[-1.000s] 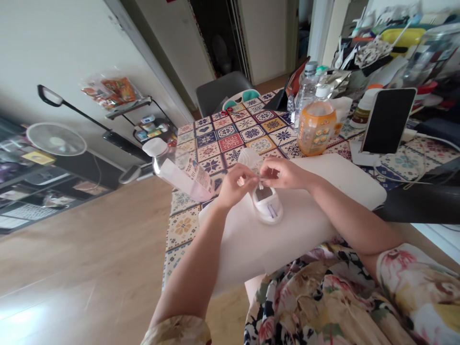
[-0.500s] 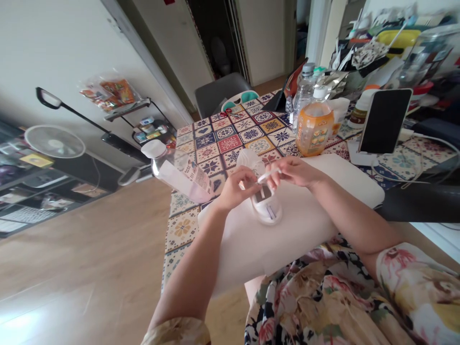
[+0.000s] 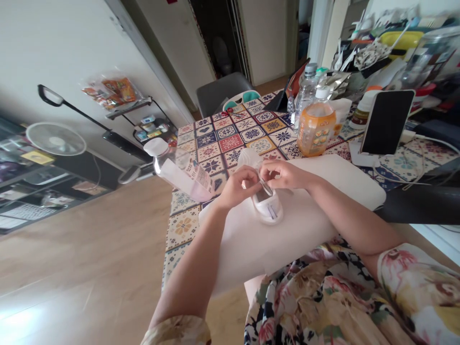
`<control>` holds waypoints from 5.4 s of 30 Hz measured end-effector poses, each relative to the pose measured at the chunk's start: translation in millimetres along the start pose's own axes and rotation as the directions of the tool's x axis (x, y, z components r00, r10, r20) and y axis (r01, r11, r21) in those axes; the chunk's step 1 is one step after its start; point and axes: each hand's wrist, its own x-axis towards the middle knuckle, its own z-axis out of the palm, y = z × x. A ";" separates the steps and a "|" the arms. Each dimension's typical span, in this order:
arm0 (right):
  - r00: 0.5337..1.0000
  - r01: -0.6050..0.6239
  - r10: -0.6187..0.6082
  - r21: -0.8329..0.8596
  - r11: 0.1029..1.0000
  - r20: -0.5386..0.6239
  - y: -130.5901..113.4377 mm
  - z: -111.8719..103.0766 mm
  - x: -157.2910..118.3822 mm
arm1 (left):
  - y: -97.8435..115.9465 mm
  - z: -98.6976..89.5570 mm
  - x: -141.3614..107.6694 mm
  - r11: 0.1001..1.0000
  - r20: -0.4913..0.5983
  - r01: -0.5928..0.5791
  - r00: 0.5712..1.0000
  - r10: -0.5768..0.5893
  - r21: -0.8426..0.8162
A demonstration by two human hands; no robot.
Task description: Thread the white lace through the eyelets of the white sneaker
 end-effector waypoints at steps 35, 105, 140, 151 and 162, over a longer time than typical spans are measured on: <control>0.872 0.178 0.236 0.726 0.664 -0.429 -0.1 -23.1 3.7 | 2.3 -24.5 0.5 0.876 -0.435 -0.048 0.880 -0.190 -0.480; 0.932 0.079 -0.094 -0.057 0.995 -0.350 -7.0 21.0 -4.1 | 29.4 24.0 -8.5 0.961 -0.462 -0.099 0.861 0.213 0.259; 0.859 0.149 0.165 0.547 0.824 -0.484 -10.9 -17.2 1.6 | 9.6 -17.3 9.0 0.620 -0.387 0.060 0.733 -0.560 -0.782; 0.932 -0.288 0.362 0.598 0.748 -0.003 -2.2 -23.8 -3.3 | -0.8 -26.8 -0.1 0.842 -0.013 0.502 0.857 -0.514 -0.198; 0.926 -0.378 0.361 0.229 0.897 0.114 5.4 -17.5 -3.1 | 9.1 -30.0 -0.1 0.850 0.101 0.493 0.851 -0.515 0.185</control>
